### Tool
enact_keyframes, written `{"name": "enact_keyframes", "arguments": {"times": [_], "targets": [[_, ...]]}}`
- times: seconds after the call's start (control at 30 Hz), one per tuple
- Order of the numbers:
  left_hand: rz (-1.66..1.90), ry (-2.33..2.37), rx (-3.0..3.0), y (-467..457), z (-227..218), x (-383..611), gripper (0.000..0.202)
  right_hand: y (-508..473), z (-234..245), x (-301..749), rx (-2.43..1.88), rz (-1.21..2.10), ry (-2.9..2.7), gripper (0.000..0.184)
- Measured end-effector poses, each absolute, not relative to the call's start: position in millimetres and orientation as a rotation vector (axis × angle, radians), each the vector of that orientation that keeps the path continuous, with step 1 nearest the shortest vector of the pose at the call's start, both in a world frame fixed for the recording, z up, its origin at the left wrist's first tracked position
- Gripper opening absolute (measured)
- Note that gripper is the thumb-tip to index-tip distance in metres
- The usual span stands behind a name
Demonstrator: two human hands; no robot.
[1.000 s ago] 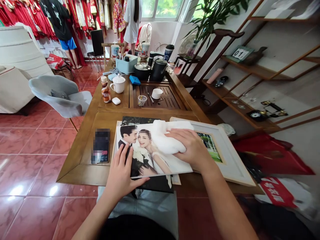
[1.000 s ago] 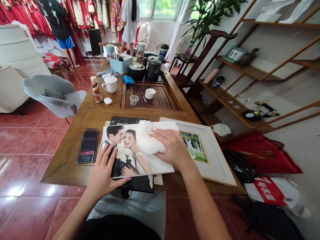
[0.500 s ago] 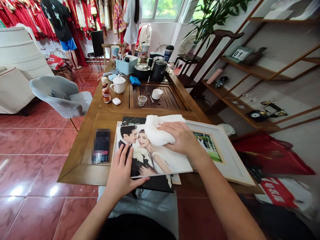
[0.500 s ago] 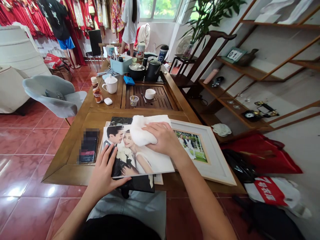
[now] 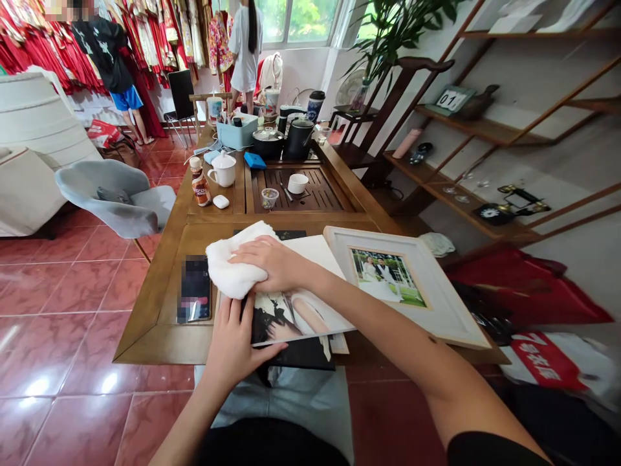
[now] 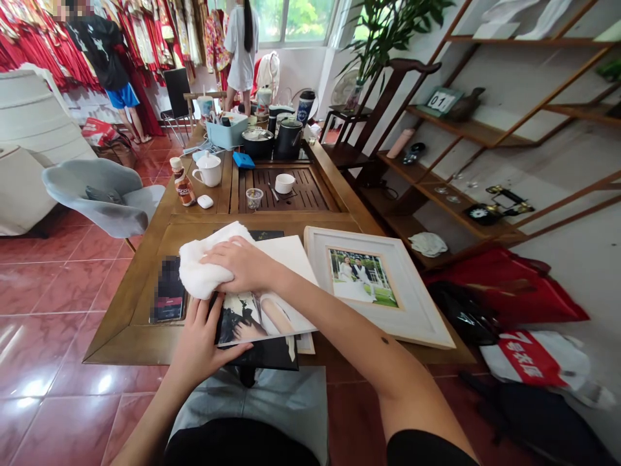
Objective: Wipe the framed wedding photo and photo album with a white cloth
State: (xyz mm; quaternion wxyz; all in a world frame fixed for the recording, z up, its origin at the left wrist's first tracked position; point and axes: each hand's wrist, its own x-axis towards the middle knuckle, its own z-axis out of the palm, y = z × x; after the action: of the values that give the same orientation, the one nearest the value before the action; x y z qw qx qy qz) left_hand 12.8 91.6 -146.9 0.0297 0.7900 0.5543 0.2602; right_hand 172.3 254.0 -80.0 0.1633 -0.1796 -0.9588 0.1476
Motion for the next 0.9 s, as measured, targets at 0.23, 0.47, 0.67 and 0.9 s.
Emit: {"name": "enact_keyframes", "arguments": {"times": [0.23, 0.47, 0.67, 0.9], "targets": [[0.815, 1.703, 2.446, 92, -147, 12, 0.104, 251, -78, 176, -0.524, 0.429, -2.749, 0.056], [0.824, 1.672, 2.466, 92, -145, 13, 0.104, 247, -80, 228, -0.711, 0.348, -2.659, 0.054], [0.816, 1.676, 2.485, 92, -142, 14, 0.106, 244, -91, 283, -0.933, 0.200, -2.570, 0.049], [0.833, 1.672, 2.485, 93, -142, 14, 0.106, 228, -99, 293, -0.983, 0.101, -2.591, 0.054]]}}
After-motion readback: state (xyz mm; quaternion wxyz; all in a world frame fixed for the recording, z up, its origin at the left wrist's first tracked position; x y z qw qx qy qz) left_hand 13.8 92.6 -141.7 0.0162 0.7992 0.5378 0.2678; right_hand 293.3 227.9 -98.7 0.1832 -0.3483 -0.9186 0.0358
